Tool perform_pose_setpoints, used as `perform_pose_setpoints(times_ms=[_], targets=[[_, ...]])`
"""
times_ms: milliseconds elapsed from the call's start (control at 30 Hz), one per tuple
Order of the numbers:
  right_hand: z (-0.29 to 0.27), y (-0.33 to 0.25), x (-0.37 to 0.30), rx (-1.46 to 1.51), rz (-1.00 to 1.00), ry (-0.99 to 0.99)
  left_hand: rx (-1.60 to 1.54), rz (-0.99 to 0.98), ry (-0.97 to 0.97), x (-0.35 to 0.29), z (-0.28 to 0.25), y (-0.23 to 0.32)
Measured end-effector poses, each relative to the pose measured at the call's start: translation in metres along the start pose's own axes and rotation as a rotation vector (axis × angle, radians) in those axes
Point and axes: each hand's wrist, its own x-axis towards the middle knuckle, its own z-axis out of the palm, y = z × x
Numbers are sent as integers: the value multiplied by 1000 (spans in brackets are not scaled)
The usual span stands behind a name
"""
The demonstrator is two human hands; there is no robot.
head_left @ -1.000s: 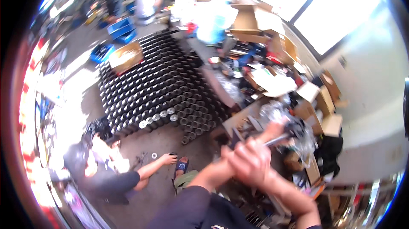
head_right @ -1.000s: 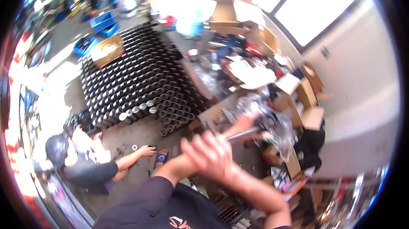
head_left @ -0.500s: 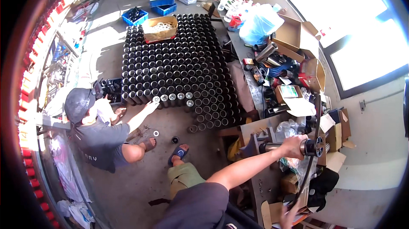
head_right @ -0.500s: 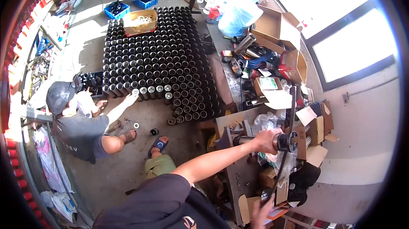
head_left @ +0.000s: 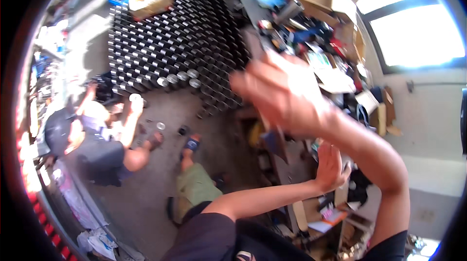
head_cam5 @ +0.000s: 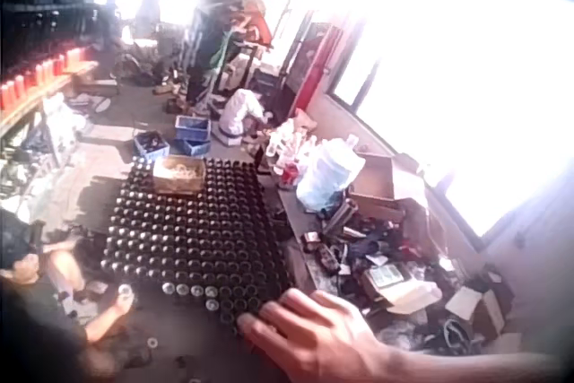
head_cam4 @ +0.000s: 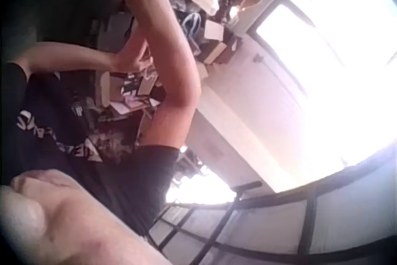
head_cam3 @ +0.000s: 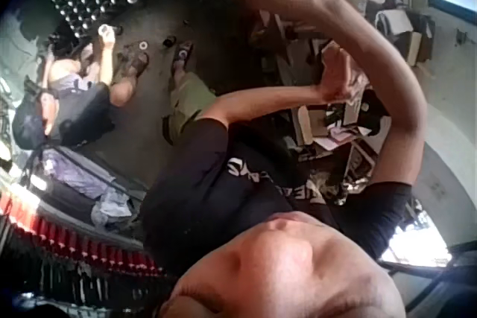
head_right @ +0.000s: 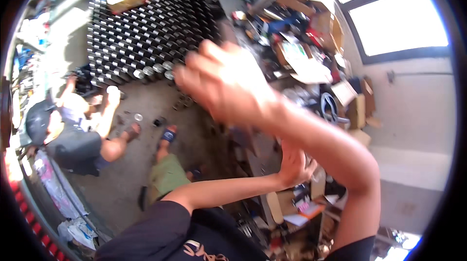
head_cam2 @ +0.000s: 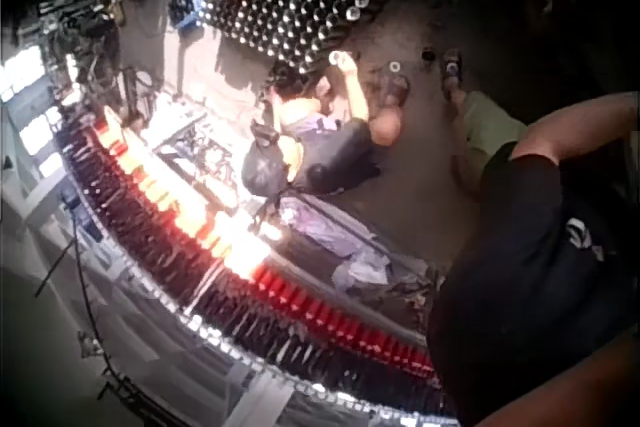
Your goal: The person assembles metal cylinders by placing them into a specialized press, rotating a handle to secure components, and then placing the finished cylinders into a wire cart.
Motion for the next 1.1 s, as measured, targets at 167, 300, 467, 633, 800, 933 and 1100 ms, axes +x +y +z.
perform_pose_setpoints(times_ms=[167,300,467,633,800,933,1100], targets=[[56,173,-12,-140,444,-36,-1510,-1077,-434,17,120,6],[45,270,-102,-38,890,-7,-1290,-1222,-851,-7,57,-7],[-58,284,-460,393,1741,-129,-827,-1278,-1171,102,-141,9],[-11,243,-430,275,1880,-107,-245,-997,-1007,140,-169,51],[-21,240,-430,103,1236,-25,1270,10,-492,93,-101,70],[-41,156,-473,-443,1178,31,1674,529,-225,104,-92,46],[-36,-116,-430,-741,1375,192,1209,1031,-414,249,-115,-22]])
